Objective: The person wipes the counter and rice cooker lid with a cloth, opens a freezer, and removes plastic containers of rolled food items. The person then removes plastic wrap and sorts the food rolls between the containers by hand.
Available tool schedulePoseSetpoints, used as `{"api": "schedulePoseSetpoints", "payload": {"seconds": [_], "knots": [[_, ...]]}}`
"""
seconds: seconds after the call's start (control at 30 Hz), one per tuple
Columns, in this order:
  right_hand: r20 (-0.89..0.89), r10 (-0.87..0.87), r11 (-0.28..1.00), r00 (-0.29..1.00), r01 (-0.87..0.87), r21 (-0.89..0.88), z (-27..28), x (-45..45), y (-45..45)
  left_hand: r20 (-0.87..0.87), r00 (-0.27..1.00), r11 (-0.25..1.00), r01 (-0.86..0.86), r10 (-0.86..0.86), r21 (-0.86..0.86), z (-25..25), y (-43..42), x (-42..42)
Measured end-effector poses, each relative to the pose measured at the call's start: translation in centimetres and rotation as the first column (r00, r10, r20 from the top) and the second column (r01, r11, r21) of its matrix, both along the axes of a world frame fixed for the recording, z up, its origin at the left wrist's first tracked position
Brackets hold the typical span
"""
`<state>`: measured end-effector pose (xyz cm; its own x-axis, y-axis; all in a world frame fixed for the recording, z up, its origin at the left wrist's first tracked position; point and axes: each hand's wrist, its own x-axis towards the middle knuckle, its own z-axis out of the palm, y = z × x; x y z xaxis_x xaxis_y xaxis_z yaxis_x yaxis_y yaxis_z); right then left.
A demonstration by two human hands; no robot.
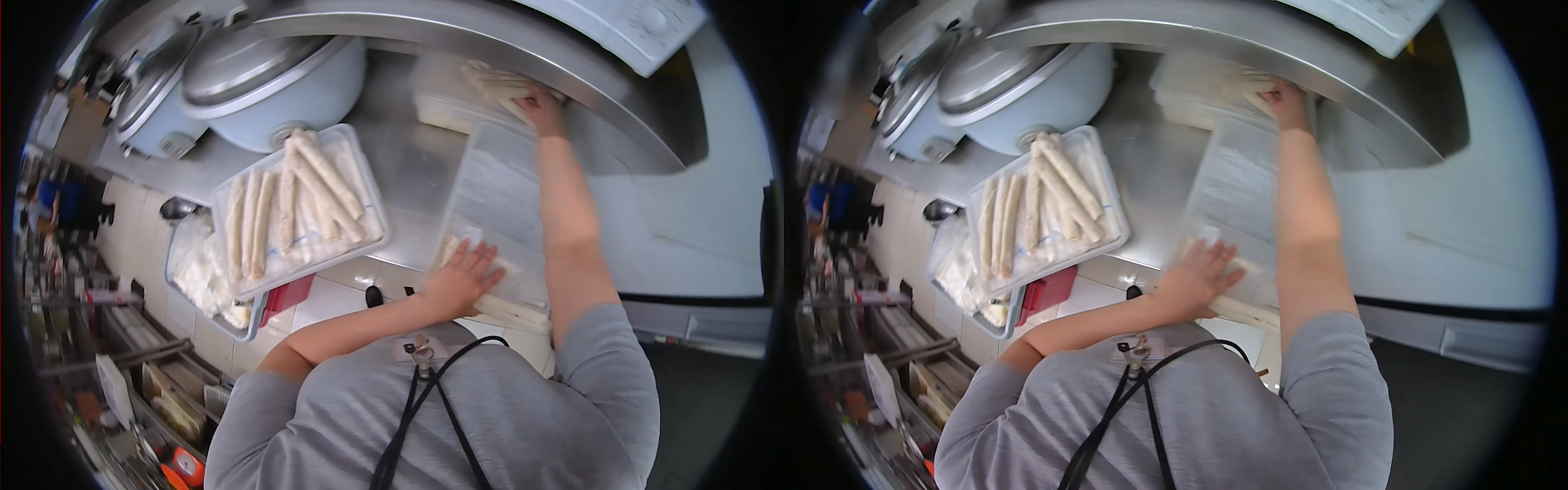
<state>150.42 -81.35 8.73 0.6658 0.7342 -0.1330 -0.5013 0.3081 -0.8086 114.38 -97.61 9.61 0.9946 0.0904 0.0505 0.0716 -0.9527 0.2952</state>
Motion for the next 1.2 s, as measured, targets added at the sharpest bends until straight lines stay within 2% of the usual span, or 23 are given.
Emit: {"api": "schedulePoseSetpoints", "payload": {"seconds": [0.13, 0.17, 0.23, 0.27, 0.33, 0.37, 0.4, 0.43, 0.47, 0.5, 0.57, 0.6, 0.63, 0.67, 0.7, 0.77, 0.8, 0.87, 0.9, 0.93, 1.0, 1.07, 1.2], "knots": [[0.236, -0.036, 0.994, 0.971, 0.059, -0.089, -1.2, 0.0, 1.3, 0.0, 1.0, 1.0, 0.022, -0.022, -0.018, 0.3, 0.2, -0.2], [0.236, -0.017, 0.996, 0.972, 0.038, -0.086, -0.7, -0.5, 1.6, -0.001, 1.0, 0.999, 0.031, -0.031, -0.025, 0.3, 0.2, -0.3], [-0.144, -0.118, 0.99, 0.983, 0.105, -0.091, 0.3, -1.4, 1.0, 0.011, 1.0, 0.999, 0.023, -0.023, -0.024, 0.1, 0.3, -0.4], [-0.139, -0.107, 0.991, 0.984, 0.095, -0.09, 0.5, -3.3, 1.1, 0.023, 0.999, 0.999, 0.035, -0.034, -0.025, 0.0, 0.3, -0.4], [0.22, -0.172, 0.931, 0.96, 0.231, -0.283, 0.8, -11.1, 1.3, 0.038, 0.999, 0.999, 0.031, -0.031, -0.016, 0.1, 0.5, -0.6], [0.333, -0.052, 0.976, 0.941, 0.118, -0.181, 1.9, -17.0, 0.7, 0.046, 0.998, 0.999, 0.037, -0.037, -0.009, 0.2, 0.5, -0.6], [0.519, 0.182, 0.957, 0.835, -0.028, -0.29, 2.1, -21.6, 1.1, 0.047, 0.998, 0.999, 0.038, -0.037, -0.011, 0.3, 0.5, -0.7], [0.676, 0.438, 0.896, 0.593, -0.232, -0.378, 1.6, -25.4, 2.0, -0.003, 0.998, 0.998, 0.061, -0.061, -0.014, 0.5, 0.5, -0.7], [0.751, 0.476, 0.877, 0.458, -0.304, -0.371, 0.0, -29.3, 2.6, -0.053, 0.995, 0.996, 0.086, -0.087, -0.017, 0.7, 0.5, -0.7], [0.71, 0.62, 0.783, 0.333, -0.318, -0.535, 0.0, -32.9, 2.3, -0.051, 0.994, 0.996, 0.093, -0.093, -0.015, 0.5, 0.4, -0.7], [0.793, 0.61, 0.778, -0.01, -0.185, -0.601, -0.3, -37.3, 1.7, -0.062, 0.997, 0.994, 0.042, -0.048, -0.102, -0.6, -0.1, -0.8], [0.793, 0.609, 0.779, -0.007, -0.18, -0.6, -0.4, -38.2, 1.8, -0.062, 0.997, 0.994, 0.048, -0.054, -0.101, -3.3, -0.9, -0.2], [0.768, 0.637, 0.763, -0.06, -0.088, -0.64, -0.7, -39.0, 1.9, 0.07, 0.997, 0.983, -0.029, 0.042, -0.184, -7.4, -2.0, 0.8], [0.737, 0.667, 0.742, -0.111, 0.009, -0.67, -0.8, -39.4, 2.0, 0.135, 0.986, 0.972, -0.06, 0.093, -0.228, -8.5, -2.2, 1.0], [0.737, 0.667, 0.743, -0.112, 0.017, -0.669, -0.7, -39.6, 2.2, 0.199, 0.97, 0.958, -0.084, 0.143, -0.275, -9.4, -2.5, 1.1], [0.711, 0.692, 0.721, 0.127, -0.071, -0.689, -0.4, -39.2, 2.8, 0.271, 0.955, 0.972, -0.056, 0.119, -0.229, -7.6, -2.0, 0.8], [0.711, 0.692, 0.721, 0.126, -0.058, -0.691, -0.1, -38.5, 3.1, 0.297, 0.949, 0.976, -0.044, 0.108, -0.214, -6.2, -1.6, 0.5], [0.728, 0.635, 0.772, 0.257, -0.176, -0.611, 2.4, -36.5, 3.3, -0.017, 0.998, 0.992, -0.061, 0.059, -0.11, -0.4, -0.4, -1.2], [0.697, 0.668, 0.741, 0.261, -0.311, -0.595, 4.5, -34.5, 3.1, -0.009, 0.999, 0.993, -0.036, 0.035, -0.114, -0.1, -0.1, -1.1], [0.696, 0.664, 0.747, 0.274, -0.287, -0.6, 6.1, -32.2, 2.4, -0.026, 1.0, 0.999, 0.016, -0.017, -0.029, 0.1, 0.1, -0.8], [0.737, 0.658, 0.704, 0.154, -0.473, -0.53, 8.8, -27.0, 0.0, -0.04, 0.995, 0.994, 0.092, -0.09, 0.058, 0.1, 0.1, -0.4], [0.764, 0.645, 0.747, 0.027, -0.233, -0.623, 10.8, -22.6, -3.9, -0.004, 0.999, 0.999, 0.043, -0.043, 0.01, -0.3, 0.1, -0.3], [0.702, 0.694, 0.712, 0.159, -0.01, -0.702, 4.4, -12.0, -10.3, 0.016, 0.999, 0.999, 0.046, -0.046, -0.007, -0.2, 0.1, -0.2]]}}
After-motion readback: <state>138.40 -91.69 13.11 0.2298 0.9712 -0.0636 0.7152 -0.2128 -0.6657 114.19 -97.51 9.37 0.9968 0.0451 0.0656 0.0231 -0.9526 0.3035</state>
